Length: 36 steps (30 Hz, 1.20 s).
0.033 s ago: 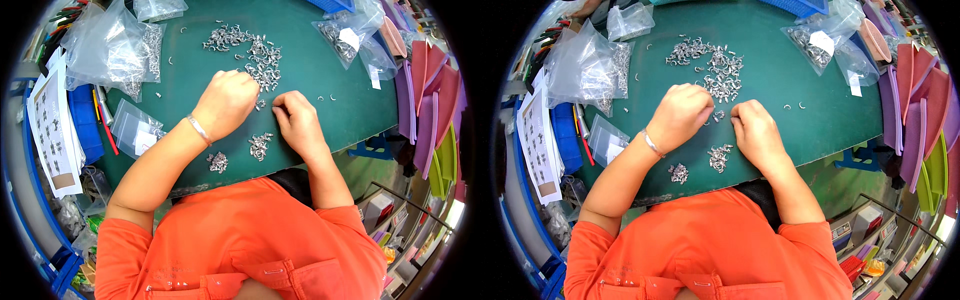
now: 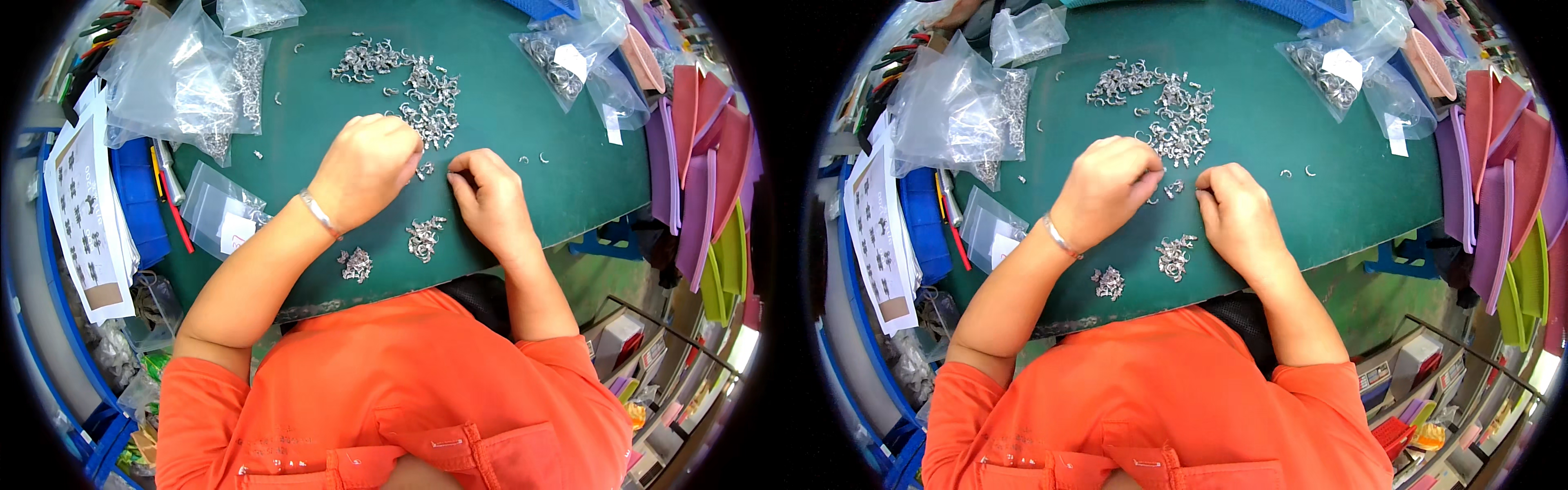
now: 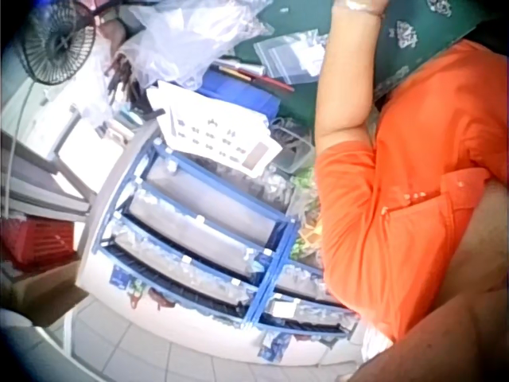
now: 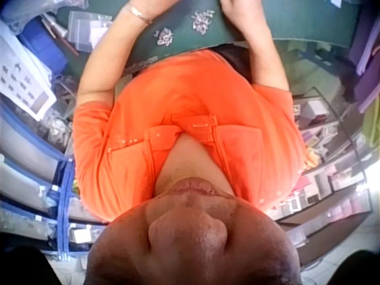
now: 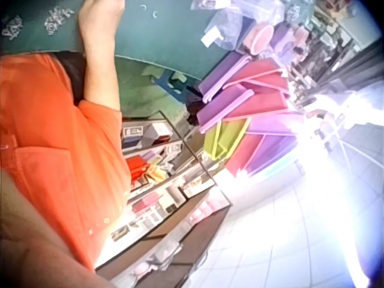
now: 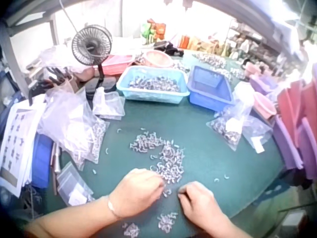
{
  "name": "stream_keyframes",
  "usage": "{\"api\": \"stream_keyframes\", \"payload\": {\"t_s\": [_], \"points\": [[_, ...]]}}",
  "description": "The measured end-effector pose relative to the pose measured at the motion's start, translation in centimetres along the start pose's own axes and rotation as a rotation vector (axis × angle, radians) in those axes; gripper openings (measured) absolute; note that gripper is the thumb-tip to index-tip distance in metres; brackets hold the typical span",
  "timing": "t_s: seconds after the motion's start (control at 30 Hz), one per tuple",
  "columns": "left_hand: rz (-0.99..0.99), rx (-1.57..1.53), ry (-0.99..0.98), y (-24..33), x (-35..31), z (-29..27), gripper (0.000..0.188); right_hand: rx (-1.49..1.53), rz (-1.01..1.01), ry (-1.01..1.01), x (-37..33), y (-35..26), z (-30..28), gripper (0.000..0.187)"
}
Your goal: The person sits at a green workbench and repeatedly picks up small silver metal hooks and jump rings, then links them together by hand. They occasionally place assembled pieces into a clear plastic bag and continue assembling more components from the scattered pile.
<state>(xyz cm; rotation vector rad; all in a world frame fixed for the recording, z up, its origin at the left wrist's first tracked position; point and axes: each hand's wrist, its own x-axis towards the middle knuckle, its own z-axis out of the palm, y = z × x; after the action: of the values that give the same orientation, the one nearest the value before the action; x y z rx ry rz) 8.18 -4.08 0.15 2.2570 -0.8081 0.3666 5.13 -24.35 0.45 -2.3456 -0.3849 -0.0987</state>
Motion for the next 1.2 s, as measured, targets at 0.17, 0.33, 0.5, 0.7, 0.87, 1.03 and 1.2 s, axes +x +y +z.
{"api": "stream_keyframes", "payload": {"t_s": [0.17,0.33,0.5,0.7,0.87,1.03,1.2], "points": [[-0.26,-0.256,0.047,1.5,-0.5,-1.7,0.019,-0.069,-0.014,0.028,0.0,0.4,-0.7,0.01],[-0.753,-1.013,0.04,2.4,-2.7,-1.4,0.015,-0.079,-0.168,0.095,0.7,0.3,-0.3,0.012],[-1.015,-1.349,0.062,2.8,-3.5,-1.4,0.018,-0.113,-0.221,0.016,1.4,-0.3,1.7,0.011],[-1.093,-1.531,0.108,2.6,-4.3,-1.5,0.02,-0.123,-0.212,-0.034,1.3,-0.9,1.4,0.009],[-1.079,-1.618,0.118,2.5,-4.7,-2.1,0.022,-0.076,-0.224,-0.013,1.3,-0.4,1.7,0.011],[-0.99,-1.42,0.15,2.2,-5.7,-4.2,0.02,0.072,-0.15,0.073,1.5,-1.8,1.2,0.015],[-1.017,-1.306,0.213,1.5,-7.6,-6.0,0.018,-0.013,-0.259,0.091,1.2,-1.0,2.1,0.012]]}}
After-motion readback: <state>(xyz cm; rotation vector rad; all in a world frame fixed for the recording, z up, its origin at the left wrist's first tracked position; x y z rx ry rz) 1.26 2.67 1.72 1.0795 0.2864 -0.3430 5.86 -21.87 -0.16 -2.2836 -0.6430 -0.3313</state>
